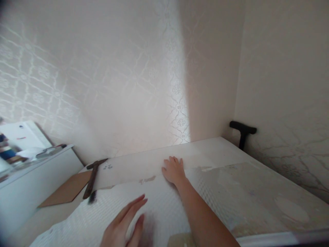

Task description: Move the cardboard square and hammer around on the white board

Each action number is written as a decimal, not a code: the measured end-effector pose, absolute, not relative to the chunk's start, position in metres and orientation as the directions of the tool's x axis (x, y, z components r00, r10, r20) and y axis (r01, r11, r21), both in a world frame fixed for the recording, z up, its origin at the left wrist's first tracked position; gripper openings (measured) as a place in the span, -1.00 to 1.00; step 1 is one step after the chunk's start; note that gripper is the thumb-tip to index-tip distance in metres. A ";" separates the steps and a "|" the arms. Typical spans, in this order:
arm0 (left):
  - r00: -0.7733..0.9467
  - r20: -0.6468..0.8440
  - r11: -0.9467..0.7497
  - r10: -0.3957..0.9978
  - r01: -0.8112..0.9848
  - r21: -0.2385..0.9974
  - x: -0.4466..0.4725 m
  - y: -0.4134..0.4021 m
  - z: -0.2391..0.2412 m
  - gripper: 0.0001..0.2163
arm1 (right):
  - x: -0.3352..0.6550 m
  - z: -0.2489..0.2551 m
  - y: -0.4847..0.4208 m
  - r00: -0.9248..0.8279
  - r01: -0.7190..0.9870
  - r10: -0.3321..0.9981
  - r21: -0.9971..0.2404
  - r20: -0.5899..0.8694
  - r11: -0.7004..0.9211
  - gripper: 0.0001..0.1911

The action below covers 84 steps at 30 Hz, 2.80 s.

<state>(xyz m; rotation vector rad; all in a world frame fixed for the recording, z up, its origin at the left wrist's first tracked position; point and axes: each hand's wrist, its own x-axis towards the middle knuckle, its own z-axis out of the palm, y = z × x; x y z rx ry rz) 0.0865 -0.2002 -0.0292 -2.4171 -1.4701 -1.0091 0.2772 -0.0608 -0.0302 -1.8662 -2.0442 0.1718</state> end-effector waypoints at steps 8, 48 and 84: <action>0.294 0.203 -0.315 0.934 0.946 0.077 0.158 -0.071 -0.008 -0.60 | 0.278 -0.035 -0.059 -0.073 0.946 0.974 -0.295 0.212 0.135 -0.54; 0.336 0.129 -0.345 0.933 0.936 0.063 0.166 -0.051 -0.031 -0.57 | 0.282 -0.036 -0.056 -0.116 0.945 0.988 -0.294 0.106 0.143 -0.53; 0.331 0.110 -0.338 0.937 0.939 0.057 0.166 -0.052 -0.029 -0.57 | 0.282 -0.035 -0.056 -0.115 0.948 0.988 -0.286 0.102 0.140 -0.53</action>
